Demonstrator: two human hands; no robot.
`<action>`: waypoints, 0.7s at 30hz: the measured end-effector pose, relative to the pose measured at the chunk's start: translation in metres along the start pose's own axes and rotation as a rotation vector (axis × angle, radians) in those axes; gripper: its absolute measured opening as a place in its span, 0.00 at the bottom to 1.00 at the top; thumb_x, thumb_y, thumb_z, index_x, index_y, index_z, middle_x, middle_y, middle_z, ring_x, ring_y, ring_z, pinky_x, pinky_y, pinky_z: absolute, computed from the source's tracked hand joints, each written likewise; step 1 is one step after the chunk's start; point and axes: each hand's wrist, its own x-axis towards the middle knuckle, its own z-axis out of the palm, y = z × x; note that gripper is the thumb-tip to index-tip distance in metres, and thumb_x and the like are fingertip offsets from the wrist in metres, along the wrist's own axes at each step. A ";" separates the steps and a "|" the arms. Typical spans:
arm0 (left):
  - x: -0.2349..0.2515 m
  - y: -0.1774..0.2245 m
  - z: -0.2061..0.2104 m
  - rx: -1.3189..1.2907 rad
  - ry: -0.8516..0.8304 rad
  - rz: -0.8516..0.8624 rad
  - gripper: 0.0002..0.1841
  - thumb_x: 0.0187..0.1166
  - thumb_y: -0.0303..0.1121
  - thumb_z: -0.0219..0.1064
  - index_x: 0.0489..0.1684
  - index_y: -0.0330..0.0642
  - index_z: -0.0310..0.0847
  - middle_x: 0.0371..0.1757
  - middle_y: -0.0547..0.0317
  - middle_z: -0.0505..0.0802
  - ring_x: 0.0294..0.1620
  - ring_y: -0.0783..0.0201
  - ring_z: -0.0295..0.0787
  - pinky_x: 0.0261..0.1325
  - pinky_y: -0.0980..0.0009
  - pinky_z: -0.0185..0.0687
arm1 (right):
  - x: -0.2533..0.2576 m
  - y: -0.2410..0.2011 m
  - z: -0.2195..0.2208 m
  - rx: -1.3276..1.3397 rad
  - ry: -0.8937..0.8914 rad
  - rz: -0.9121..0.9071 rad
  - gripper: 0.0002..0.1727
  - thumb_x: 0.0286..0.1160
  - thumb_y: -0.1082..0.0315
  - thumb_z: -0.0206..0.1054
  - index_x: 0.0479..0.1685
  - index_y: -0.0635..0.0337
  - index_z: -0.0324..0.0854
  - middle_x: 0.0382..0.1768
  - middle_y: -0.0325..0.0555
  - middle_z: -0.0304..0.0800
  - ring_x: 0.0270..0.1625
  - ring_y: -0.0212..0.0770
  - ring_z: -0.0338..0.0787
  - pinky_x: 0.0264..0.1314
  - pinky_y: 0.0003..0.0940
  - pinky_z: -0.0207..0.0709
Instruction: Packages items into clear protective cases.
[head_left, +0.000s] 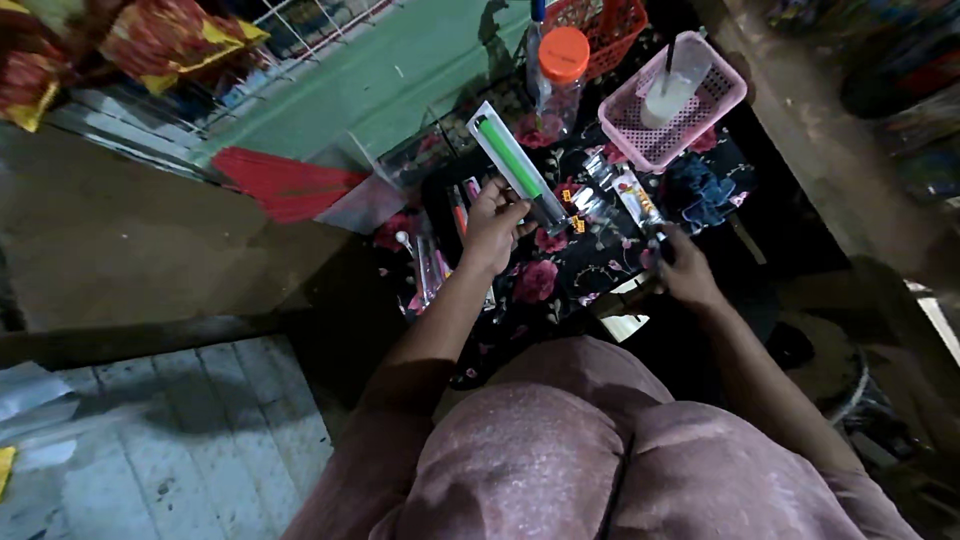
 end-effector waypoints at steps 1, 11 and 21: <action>-0.003 0.003 0.002 -0.002 -0.016 0.018 0.14 0.80 0.18 0.60 0.59 0.41 0.70 0.45 0.60 0.84 0.42 0.67 0.88 0.47 0.66 0.92 | -0.021 -0.016 0.008 0.090 -0.060 -0.021 0.36 0.77 0.63 0.67 0.84 0.66 0.63 0.59 0.60 0.86 0.53 0.47 0.89 0.56 0.49 0.85; -0.018 0.015 0.012 0.023 -0.130 0.101 0.16 0.78 0.17 0.62 0.61 0.40 0.71 0.44 0.62 0.87 0.40 0.69 0.90 0.43 0.70 0.92 | -0.070 -0.056 0.041 0.232 -0.169 -0.136 0.39 0.75 0.58 0.70 0.84 0.68 0.63 0.66 0.54 0.84 0.62 0.34 0.87 0.68 0.34 0.81; -0.025 0.016 0.007 0.019 -0.137 0.109 0.16 0.77 0.17 0.62 0.60 0.41 0.71 0.44 0.63 0.87 0.39 0.70 0.90 0.42 0.70 0.92 | -0.061 -0.065 0.048 0.262 -0.189 -0.108 0.40 0.76 0.55 0.68 0.85 0.66 0.61 0.65 0.49 0.85 0.58 0.27 0.87 0.65 0.28 0.81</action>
